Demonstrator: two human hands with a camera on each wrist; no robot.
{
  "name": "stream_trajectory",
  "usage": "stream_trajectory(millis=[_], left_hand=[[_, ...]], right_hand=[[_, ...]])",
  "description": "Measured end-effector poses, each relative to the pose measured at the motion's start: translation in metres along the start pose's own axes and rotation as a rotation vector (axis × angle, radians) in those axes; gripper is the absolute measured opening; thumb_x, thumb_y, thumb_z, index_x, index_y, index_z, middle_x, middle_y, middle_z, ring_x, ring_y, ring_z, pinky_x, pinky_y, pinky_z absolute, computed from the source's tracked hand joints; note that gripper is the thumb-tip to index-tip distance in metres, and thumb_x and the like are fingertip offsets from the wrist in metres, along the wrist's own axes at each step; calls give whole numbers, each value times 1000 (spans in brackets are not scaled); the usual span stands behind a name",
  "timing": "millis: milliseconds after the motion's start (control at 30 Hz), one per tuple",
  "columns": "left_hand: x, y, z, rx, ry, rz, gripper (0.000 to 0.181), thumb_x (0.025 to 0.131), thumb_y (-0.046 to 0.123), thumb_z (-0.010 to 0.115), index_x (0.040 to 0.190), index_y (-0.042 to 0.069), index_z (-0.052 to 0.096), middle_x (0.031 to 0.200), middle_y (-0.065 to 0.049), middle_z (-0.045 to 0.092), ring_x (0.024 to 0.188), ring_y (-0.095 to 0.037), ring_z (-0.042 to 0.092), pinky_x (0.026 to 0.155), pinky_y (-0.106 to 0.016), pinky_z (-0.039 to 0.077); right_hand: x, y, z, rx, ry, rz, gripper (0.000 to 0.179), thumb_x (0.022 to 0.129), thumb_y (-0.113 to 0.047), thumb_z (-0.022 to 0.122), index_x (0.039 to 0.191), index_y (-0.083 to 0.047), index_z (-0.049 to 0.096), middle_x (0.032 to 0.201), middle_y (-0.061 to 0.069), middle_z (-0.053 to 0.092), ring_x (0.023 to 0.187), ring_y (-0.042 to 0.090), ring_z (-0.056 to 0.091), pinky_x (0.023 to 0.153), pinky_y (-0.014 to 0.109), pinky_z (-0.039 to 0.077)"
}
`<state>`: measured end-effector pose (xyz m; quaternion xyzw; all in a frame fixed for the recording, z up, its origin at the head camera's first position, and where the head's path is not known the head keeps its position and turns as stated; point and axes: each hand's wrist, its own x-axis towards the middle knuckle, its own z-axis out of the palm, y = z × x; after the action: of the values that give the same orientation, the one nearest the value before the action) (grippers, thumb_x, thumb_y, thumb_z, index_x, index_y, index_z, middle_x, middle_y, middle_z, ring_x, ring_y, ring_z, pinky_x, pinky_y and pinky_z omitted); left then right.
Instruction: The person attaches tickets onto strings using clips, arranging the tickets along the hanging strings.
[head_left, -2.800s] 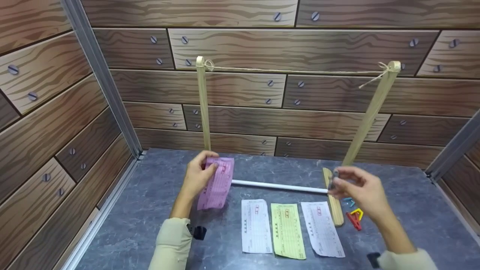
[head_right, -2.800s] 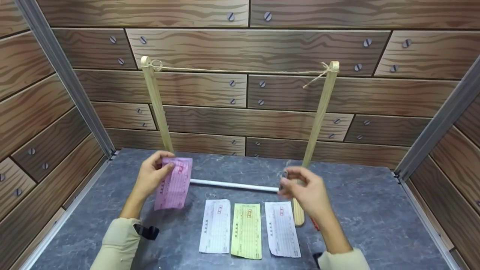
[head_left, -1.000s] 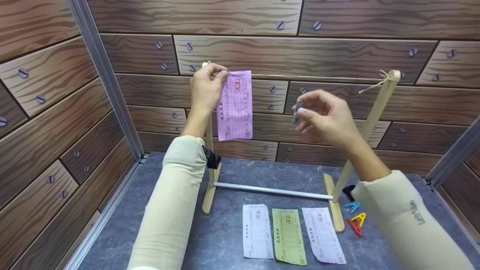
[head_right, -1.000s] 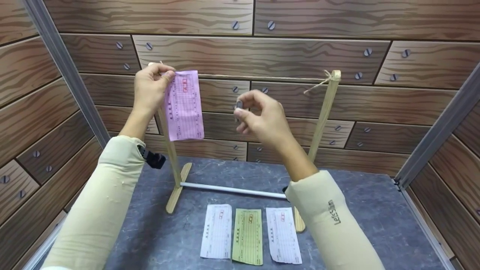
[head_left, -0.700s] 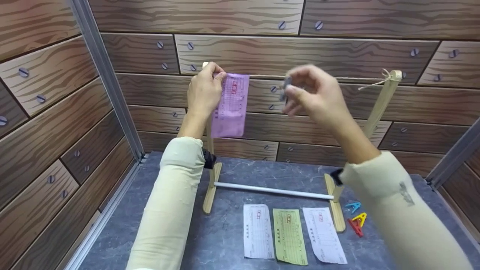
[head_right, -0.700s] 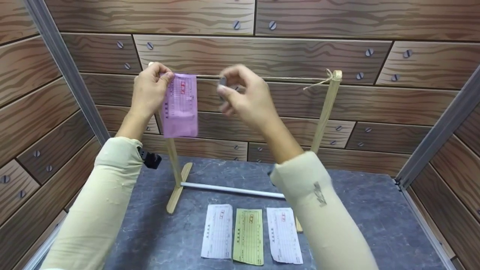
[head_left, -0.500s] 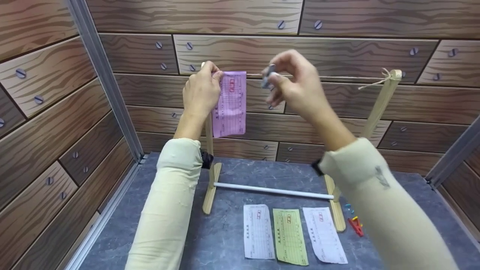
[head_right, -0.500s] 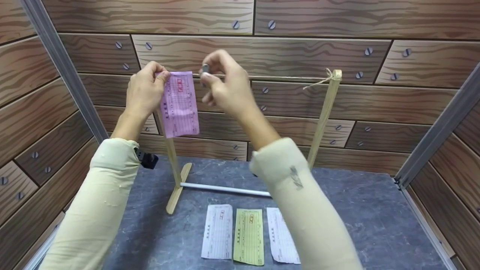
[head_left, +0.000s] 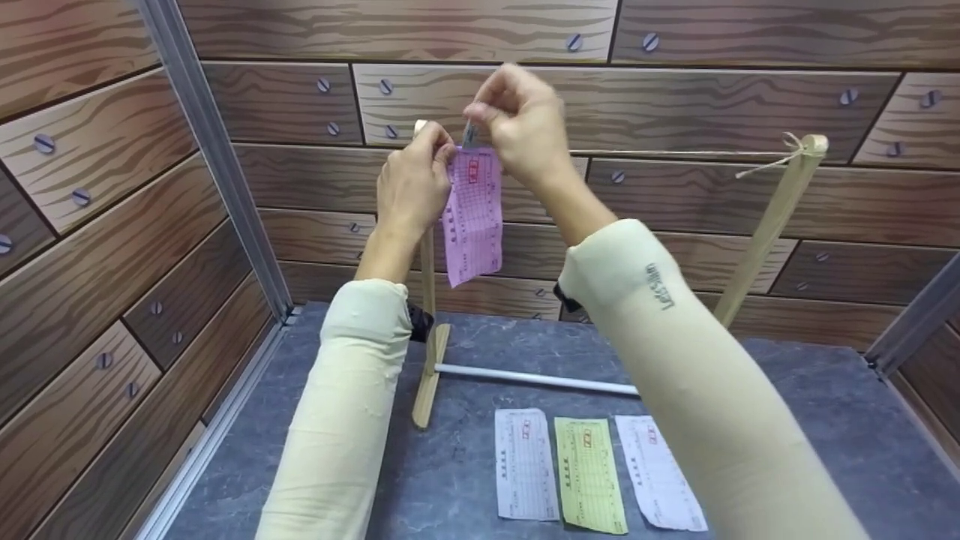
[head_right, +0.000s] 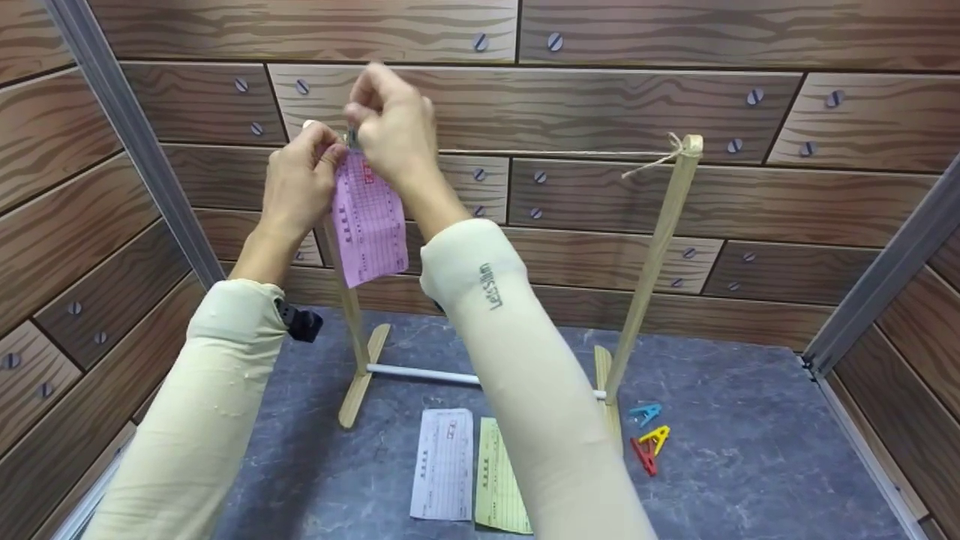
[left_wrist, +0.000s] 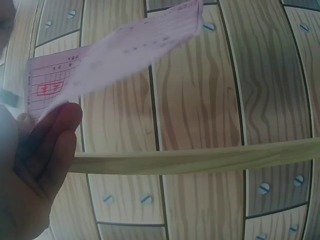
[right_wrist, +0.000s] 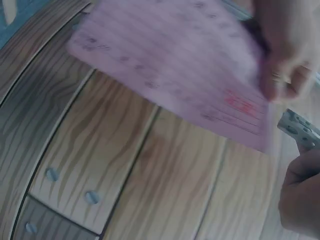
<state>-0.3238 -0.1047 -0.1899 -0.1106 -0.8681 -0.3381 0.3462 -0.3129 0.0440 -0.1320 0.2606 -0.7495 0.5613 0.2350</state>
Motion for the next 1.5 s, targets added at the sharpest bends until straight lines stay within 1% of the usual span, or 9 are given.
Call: stream_trajectory(millis=[67,167,300,433,567,700,900,1200,1500], left_hand=[[1,3,0,-3,-4,2,18,104,27,57,102,10,62,87,-11,70,80,-31,65,72,-46,50],[2,8,0,-20,-26,-3,17,104,28,57,103,12,63,89,-10,70,81,-29,64,72,-45,50],[3,11,-2,-28,-59,-10,18,105,29,55,105,14,63,92,-7,71,82,-26,64,73,-45,49],[1,9,-5,-45,-70,16,18,105,29,55,109,13,63,96,-8,72,81,-25,65,73,-44,50],[-4,5,-4,-110,-55,48,27,103,29,58,126,15,61,94,-10,72,74,-25,63,69,-43,48],[-11,-2,1,-185,-30,63,47,100,25,64,145,20,49,85,-10,68,65,-24,58,60,-39,45],[-22,-13,9,-316,18,96,66,97,14,67,156,19,36,80,-12,66,59,-22,58,54,-35,47],[-40,-31,22,-403,132,139,75,93,1,64,158,15,29,81,-7,68,55,-16,56,49,-29,47],[-57,-43,36,-535,183,127,82,88,-7,65,158,7,24,90,-11,67,69,-17,62,63,-28,53]], right_hand=[[-2,3,-2,-79,-86,95,15,93,-5,72,103,-2,61,93,13,72,55,14,57,52,24,49],[-7,4,-13,-164,-257,276,59,92,-20,76,141,-11,45,118,15,69,50,16,58,47,29,53],[-15,5,-32,-68,-337,356,103,88,-24,81,162,-29,10,149,19,49,55,26,65,51,38,57],[-24,11,-49,71,-253,262,81,92,-19,76,159,-21,29,148,17,49,57,28,67,53,37,58],[-36,20,-65,212,-139,127,39,97,-10,68,134,-2,59,125,20,66,54,25,67,51,35,57],[-48,31,-79,331,-111,49,20,98,-6,64,115,4,67,98,23,73,49,22,65,47,34,55],[-60,44,-93,331,-146,45,12,99,-4,62,105,3,69,80,20,72,51,22,66,48,33,55],[-74,57,-106,276,-171,52,13,99,-6,62,105,4,69,80,19,72,57,22,69,51,33,57],[-93,70,-122,206,-154,78,12,100,-4,61,105,1,70,82,17,73,59,23,70,54,35,58]])
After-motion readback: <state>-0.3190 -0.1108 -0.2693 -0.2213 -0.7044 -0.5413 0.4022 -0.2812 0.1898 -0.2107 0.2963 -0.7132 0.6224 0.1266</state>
